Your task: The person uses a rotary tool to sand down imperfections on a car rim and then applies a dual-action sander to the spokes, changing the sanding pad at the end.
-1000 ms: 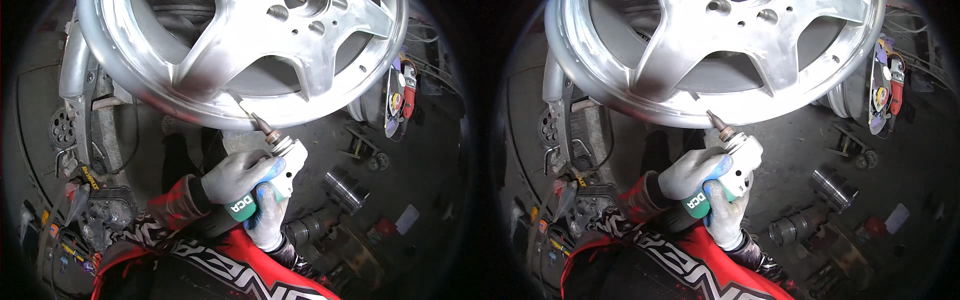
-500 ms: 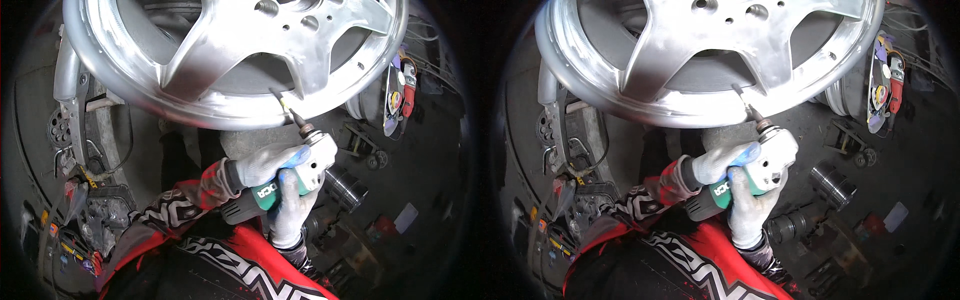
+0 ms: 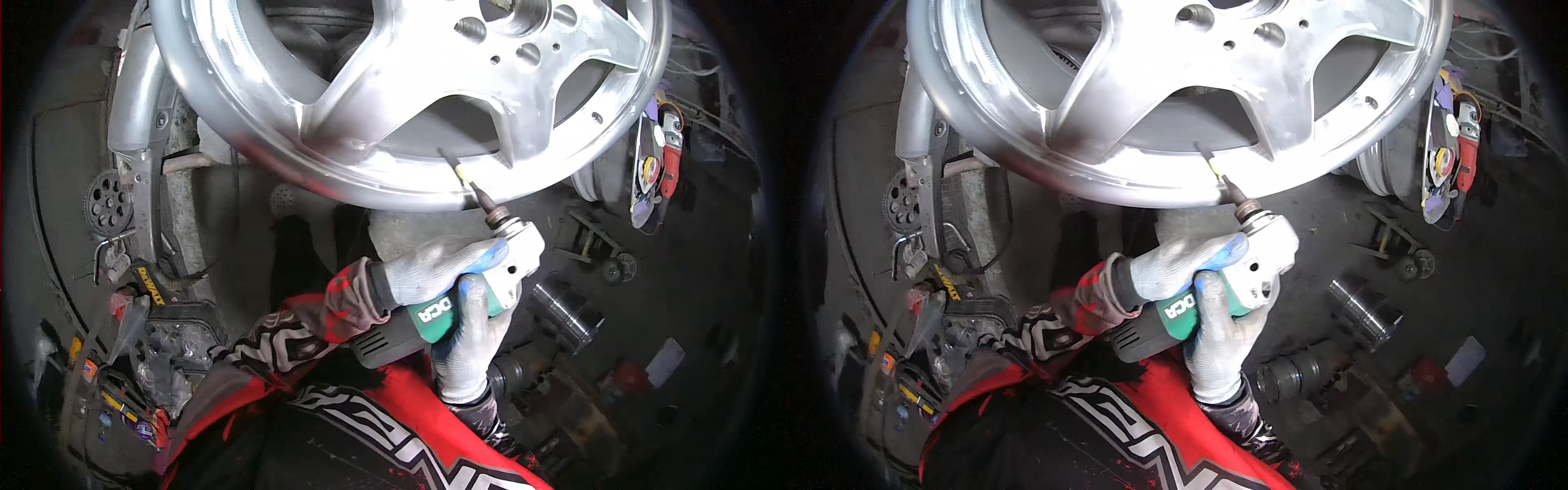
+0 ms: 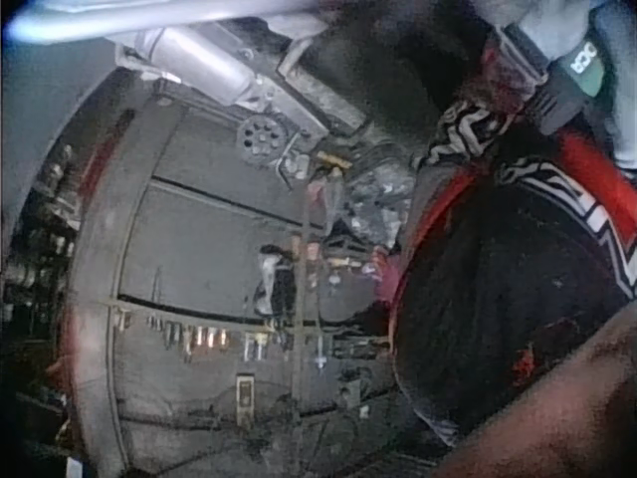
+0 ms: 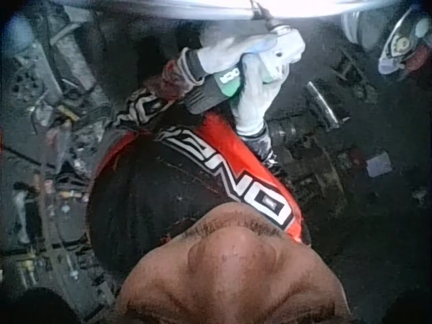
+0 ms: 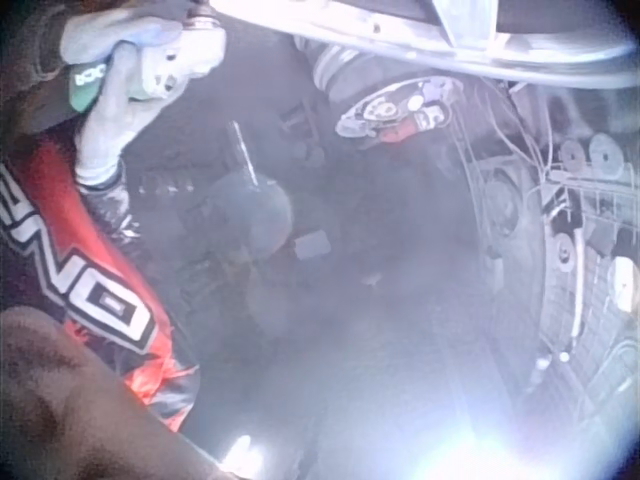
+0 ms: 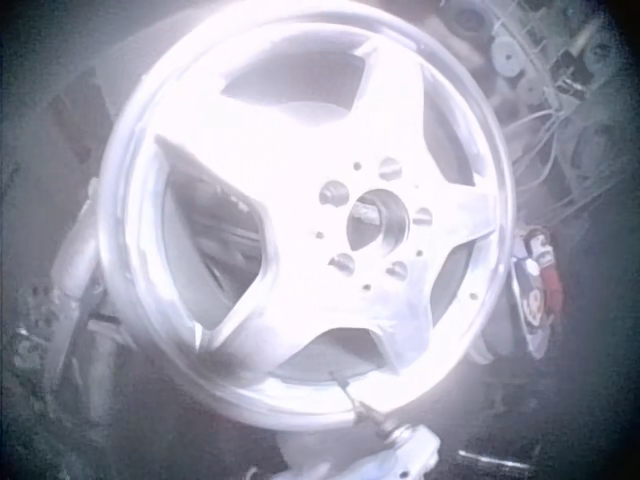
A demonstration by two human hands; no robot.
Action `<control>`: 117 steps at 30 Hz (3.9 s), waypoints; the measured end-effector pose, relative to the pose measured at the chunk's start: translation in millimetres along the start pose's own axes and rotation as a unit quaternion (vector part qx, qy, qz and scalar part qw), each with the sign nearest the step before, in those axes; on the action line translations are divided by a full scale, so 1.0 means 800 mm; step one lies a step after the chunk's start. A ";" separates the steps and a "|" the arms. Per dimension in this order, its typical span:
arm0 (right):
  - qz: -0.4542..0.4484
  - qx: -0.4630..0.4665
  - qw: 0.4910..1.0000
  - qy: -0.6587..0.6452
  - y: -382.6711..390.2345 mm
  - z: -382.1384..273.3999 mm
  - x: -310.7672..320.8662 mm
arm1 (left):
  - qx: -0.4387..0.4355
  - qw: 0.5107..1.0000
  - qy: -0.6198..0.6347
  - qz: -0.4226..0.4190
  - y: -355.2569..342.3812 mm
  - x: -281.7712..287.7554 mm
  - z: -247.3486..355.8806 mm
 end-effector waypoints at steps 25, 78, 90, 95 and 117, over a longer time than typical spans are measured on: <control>0.033 0.057 0.998 -0.009 -0.014 0.006 0.021 | -0.131 0.952 -0.264 -0.079 -0.042 -0.005 -0.011; 0.027 0.026 0.995 -0.092 0.014 0.079 0.037 | 0.029 0.920 -0.385 -0.065 0.011 -0.005 0.002; -0.055 0.002 0.987 -0.148 0.020 0.070 0.028 | 0.063 0.942 -0.329 0.030 0.033 0.030 -0.033; -0.121 -0.067 0.976 -0.167 0.039 0.077 0.004 | 0.010 0.905 -0.414 0.096 0.089 0.043 0.007; -0.004 0.147 0.983 0.106 -0.059 -0.060 0.088 | 0.014 0.999 0.034 -0.017 -0.076 -0.057 -0.087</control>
Point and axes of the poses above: each hand's wrist, its own y-axis away from the middle knuckle, its own x-axis out of the back of the hand, z = x × y, the point moved 3 cm from there along -y, towards the middle knuckle, and after that the axes turned 6 degrees about z, right-handed, at the moved point
